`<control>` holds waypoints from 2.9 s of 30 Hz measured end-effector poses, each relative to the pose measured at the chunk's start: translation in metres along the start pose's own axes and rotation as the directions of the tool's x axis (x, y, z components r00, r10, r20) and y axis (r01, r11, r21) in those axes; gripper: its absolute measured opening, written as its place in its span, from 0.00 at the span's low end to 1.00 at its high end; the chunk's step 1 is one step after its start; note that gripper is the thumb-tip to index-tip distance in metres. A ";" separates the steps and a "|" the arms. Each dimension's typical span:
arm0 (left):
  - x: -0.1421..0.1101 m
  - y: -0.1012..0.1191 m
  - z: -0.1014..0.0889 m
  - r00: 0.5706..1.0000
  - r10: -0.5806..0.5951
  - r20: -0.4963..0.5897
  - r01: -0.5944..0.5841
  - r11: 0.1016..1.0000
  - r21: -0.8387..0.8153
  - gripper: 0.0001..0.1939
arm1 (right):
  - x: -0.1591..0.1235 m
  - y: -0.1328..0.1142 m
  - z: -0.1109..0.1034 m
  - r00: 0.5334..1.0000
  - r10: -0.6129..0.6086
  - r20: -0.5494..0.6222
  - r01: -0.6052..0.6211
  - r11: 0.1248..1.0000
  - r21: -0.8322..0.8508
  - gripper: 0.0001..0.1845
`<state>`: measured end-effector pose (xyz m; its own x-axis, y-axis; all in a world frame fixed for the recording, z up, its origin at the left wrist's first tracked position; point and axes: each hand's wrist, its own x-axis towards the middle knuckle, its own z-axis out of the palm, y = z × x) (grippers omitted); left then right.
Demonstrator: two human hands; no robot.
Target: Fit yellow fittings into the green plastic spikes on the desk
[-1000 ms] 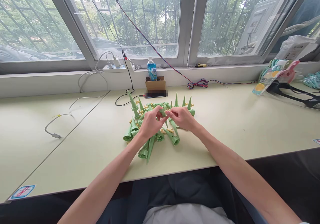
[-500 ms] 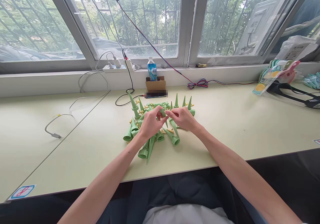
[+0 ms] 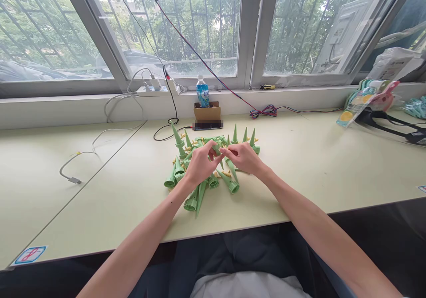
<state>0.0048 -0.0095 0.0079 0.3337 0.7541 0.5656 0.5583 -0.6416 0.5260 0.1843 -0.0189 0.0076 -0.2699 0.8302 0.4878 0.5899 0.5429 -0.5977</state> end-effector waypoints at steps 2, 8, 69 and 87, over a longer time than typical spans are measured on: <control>0.000 -0.001 0.000 1.000 -0.004 -0.004 0.004 1.000 0.011 0.12 | 0.000 -0.001 0.000 1.000 0.004 -0.005 -0.004 1.000 -0.004 0.26; 0.000 -0.001 0.000 1.000 -0.003 0.002 0.003 1.000 0.008 0.10 | -0.001 0.000 0.000 1.000 -0.023 0.005 0.024 1.000 -0.009 0.20; -0.001 0.000 0.000 1.000 -0.005 0.006 0.005 1.000 0.007 0.13 | 0.000 -0.003 0.000 1.000 0.016 -0.002 -0.016 1.000 0.002 0.26; -0.001 0.000 0.000 1.000 -0.003 -0.006 0.003 1.000 0.004 0.12 | 0.000 -0.002 -0.001 1.000 0.003 0.006 -0.003 1.000 0.004 0.29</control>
<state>0.0046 -0.0101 0.0079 0.3279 0.7552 0.5676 0.5620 -0.6389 0.5253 0.1838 -0.0200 0.0090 -0.2730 0.8324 0.4823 0.5878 0.5412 -0.6013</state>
